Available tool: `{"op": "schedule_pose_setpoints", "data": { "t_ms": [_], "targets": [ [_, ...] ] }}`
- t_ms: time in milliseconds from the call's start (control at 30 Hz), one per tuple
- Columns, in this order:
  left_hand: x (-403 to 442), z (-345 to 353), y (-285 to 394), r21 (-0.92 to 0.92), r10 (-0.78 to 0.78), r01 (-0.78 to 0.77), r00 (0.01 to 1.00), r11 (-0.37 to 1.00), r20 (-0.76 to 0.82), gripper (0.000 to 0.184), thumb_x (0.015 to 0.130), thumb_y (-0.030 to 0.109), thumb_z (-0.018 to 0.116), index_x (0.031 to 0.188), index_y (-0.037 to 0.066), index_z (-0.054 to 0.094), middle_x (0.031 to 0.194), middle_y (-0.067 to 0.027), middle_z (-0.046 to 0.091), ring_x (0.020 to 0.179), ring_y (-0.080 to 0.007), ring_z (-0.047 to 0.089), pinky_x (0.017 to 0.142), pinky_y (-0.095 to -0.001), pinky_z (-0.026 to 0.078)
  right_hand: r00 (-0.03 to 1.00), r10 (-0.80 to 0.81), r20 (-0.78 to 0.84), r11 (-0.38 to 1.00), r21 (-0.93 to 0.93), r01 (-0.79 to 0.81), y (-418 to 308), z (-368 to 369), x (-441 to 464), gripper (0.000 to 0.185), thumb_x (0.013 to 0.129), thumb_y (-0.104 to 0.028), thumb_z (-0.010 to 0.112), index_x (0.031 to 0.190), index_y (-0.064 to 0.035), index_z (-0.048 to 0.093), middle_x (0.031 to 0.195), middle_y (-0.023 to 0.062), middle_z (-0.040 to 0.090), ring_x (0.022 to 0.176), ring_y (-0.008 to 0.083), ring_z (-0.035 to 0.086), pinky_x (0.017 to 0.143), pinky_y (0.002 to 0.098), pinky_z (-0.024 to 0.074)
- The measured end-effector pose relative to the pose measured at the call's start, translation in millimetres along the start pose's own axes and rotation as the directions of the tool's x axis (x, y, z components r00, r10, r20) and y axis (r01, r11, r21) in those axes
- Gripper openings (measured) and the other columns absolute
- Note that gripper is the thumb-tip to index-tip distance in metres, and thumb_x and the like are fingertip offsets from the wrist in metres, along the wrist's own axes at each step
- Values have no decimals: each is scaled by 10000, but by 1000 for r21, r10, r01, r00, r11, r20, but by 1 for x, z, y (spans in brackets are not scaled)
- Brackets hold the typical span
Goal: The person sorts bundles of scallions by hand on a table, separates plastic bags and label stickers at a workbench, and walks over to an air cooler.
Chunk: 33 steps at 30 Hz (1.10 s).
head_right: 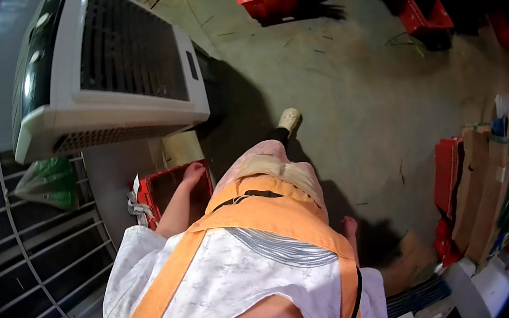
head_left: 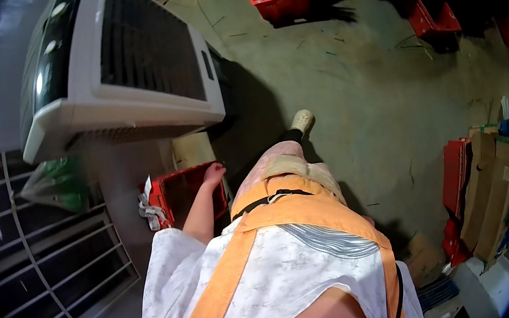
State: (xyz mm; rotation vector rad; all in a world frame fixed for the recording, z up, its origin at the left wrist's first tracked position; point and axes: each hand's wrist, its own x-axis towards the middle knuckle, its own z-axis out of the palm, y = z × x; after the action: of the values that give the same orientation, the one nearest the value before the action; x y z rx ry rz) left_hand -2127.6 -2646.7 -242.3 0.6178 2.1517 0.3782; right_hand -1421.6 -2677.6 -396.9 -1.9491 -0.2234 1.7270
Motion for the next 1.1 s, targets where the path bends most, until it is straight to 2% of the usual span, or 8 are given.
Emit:
{"op": "schedule_pose_setpoints", "data": {
  "t_ms": [133,267,367,567,733,867,1000,1100],
  "targets": [
    [75,17,86,29,68,-70,995,997,72,314,725,237,638,960,31,605,902,-129,640,867,-240,608,785,-339,472,996,-34,-79,980,-197,18,35,28,10,150,800,-140,584,865,-8,615,695,65,590,602,164,562,544,279,462],
    [123,34,187,196,91,-129,977,972,192,332,723,271,631,966,44,614,917,-144,640,893,-260,608,799,-342,471,981,-190,-22,862,-483,156,-47,88,-18,268,807,-170,607,1017,-4,601,751,65,609,673,134,567,597,250,455],
    [154,46,263,187,139,-187,960,964,243,332,725,272,630,971,49,614,919,-140,641,896,-260,609,803,-341,473,985,-175,-6,894,-419,157,-186,154,-55,295,819,-181,607,1069,-25,588,821,61,609,746,110,556,655,234,452],
    [197,80,333,143,154,-198,949,970,273,319,734,260,629,979,56,616,923,-126,644,891,-253,612,803,-336,475,977,-181,-111,984,-22,179,-303,179,-37,302,850,-170,603,1122,-55,538,866,55,617,730,95,560,641,194,452],
    [192,114,356,206,76,-133,961,969,264,309,738,258,629,976,61,619,929,-126,644,896,-253,611,804,-339,475,986,-144,-83,967,-225,123,-309,135,3,324,842,-159,595,1119,3,546,981,80,610,846,156,567,763,287,460],
    [164,144,366,197,9,-56,972,979,233,308,739,260,631,976,64,620,930,-126,645,895,-253,611,802,-339,476,998,4,67,961,-275,15,-214,20,95,352,827,-174,607,1117,16,548,1002,111,616,898,209,572,801,335,458],
    [124,155,374,198,-39,-7,973,980,227,305,745,248,636,981,55,613,918,-123,646,853,-236,620,774,-327,485,988,128,-89,941,-304,-149,-307,-23,104,286,819,-180,600,1056,-26,557,817,73,627,662,148,571,581,282,465],
    [90,146,386,109,-156,138,973,984,172,288,760,214,628,990,43,601,879,-98,641,759,-178,620,713,-295,493,992,-1,-126,991,-132,-16,-415,-29,115,216,834,-178,587,1009,-55,555,726,49,604,580,121,534,505,237,428]
  ]
}}
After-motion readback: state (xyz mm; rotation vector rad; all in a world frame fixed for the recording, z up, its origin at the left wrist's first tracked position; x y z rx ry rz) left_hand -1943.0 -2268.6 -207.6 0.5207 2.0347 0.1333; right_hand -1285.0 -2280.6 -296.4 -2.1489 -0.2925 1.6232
